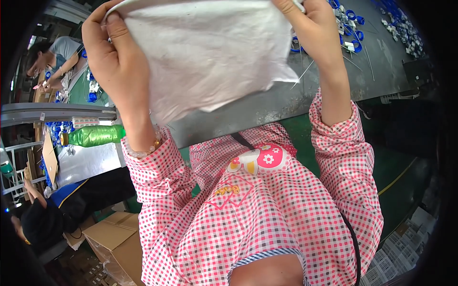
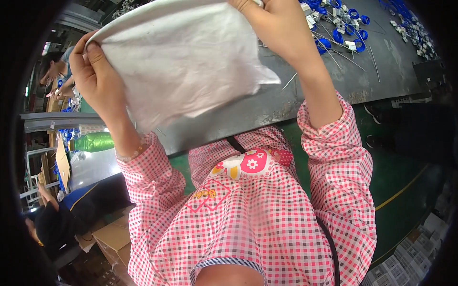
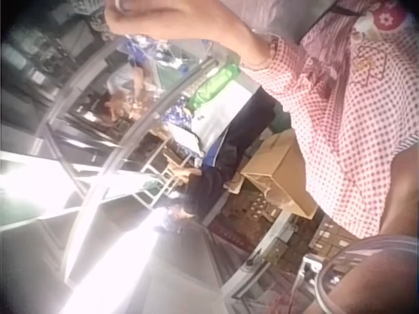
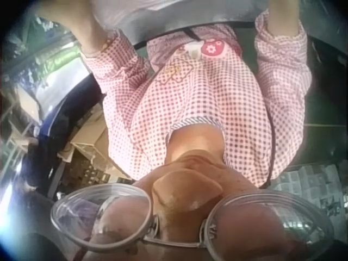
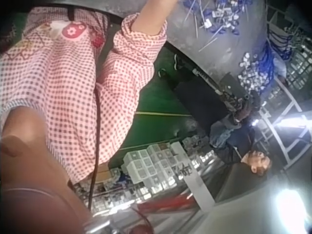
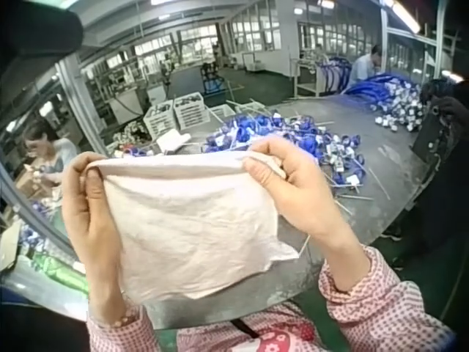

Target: Cleaning small mechanical components with a cloth and a cleaning agent.

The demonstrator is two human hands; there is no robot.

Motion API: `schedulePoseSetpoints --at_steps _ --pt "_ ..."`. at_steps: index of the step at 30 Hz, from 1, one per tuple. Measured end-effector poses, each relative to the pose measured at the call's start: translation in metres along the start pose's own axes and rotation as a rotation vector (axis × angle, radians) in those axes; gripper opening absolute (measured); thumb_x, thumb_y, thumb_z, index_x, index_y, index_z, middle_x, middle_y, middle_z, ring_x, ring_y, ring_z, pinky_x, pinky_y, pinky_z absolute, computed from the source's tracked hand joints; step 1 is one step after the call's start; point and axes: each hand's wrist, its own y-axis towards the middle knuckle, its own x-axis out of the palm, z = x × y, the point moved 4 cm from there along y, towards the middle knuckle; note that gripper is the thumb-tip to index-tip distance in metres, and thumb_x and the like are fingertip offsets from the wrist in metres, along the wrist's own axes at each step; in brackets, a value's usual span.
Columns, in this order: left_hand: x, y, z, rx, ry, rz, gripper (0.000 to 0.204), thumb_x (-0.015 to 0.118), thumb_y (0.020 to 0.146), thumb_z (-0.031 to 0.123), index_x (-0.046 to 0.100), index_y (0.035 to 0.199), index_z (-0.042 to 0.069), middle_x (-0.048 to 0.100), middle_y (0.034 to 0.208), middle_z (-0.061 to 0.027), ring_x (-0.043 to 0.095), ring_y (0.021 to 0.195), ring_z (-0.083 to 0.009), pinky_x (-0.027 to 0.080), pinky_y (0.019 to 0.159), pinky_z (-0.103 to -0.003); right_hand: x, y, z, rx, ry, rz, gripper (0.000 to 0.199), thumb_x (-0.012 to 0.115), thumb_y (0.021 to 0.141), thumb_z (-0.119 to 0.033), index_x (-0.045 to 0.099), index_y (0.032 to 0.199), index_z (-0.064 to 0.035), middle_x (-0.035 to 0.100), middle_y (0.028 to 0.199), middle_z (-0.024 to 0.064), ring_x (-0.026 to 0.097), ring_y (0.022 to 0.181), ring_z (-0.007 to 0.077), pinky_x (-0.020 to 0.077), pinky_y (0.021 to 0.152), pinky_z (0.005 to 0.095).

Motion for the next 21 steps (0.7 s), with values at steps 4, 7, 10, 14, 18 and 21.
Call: schedulePoseSetpoints --at_steps 4,7,10,14,18,21 --pt "0.002 0.002 0.009 0.033 -0.136 -0.059 0.015 0.047 0.087 0.011 0.052 0.095 0.0 0.058 0.085 -0.0043 0.052 0.075 -0.0056 0.04 0.066 -0.016 0.013 0.012 -0.018 -0.14 -0.183 -0.139 0.028 0.059 0.077 -0.016 0.05 0.098 0.0003 0.052 0.087 0.0064 0.05 0.078 0.0121 0.041 0.068 0.0232" --pt "0.013 -0.001 0.017 -0.001 -0.199 -0.268 0.018 0.048 0.087 0.012 0.049 0.1 -0.001 0.058 0.092 -0.0064 0.053 0.075 -0.0052 0.041 0.065 -0.015 0.035 0.008 -0.061 -0.568 0.054 -0.09 0.041 0.063 0.073 -0.015 0.047 0.106 0.0016 0.052 0.097 0.0121 0.055 0.085 0.0198 0.0448 0.072 0.0291" --pt "0.009 0.005 0.022 0.114 -0.129 -0.201 0.033 0.047 0.088 0.018 0.039 0.11 -0.005 0.052 0.098 -0.012 0.052 0.08 -0.0081 0.042 0.069 -0.018 0.051 0.021 -0.065 -0.163 0.306 -0.387 0.032 0.061 0.073 -0.01 0.049 0.101 0.0026 0.054 0.091 0.0117 0.055 0.081 0.017 0.0449 0.069 0.0271" --pt "0.017 -0.005 0.016 -0.057 -0.61 -0.258 0.042 0.046 0.088 0.026 0.035 0.114 -0.005 0.049 0.101 -0.0131 0.05 0.092 -0.0167 0.041 0.078 -0.022 0.052 0.022 -0.052 -0.054 0.294 -0.394 0.011 0.054 0.077 0.0 0.054 0.087 0.004 0.056 0.076 0.0066 0.054 0.07 0.0107 0.0444 0.062 0.0215" --pt "0.023 -0.037 0.008 -0.349 -0.677 -0.655 0.07 0.065 0.069 -0.001 0.018 0.121 0.001 0.055 0.095 -0.0138 0.058 0.081 -0.0178 0.048 0.068 -0.025 0.044 0.024 -0.043 -0.135 0.384 -0.182 0.008 0.053 0.079 0.0 0.054 0.086 0.0036 0.057 0.076 0.0048 0.054 0.07 0.0083 0.0439 0.062 0.0186" --pt "0.018 -0.048 -0.015 -0.363 -0.304 -0.888 0.034 0.065 0.074 0.012 0.049 0.1 -0.002 0.058 0.082 -0.0063 0.055 0.072 -0.0093 0.044 0.061 -0.021 0.028 0.028 -0.034 -0.249 0.215 -0.054 0.009 0.054 0.079 -0.002 0.055 0.087 0.0029 0.056 0.076 0.0038 0.054 0.071 0.007 0.0428 0.061 0.0181"
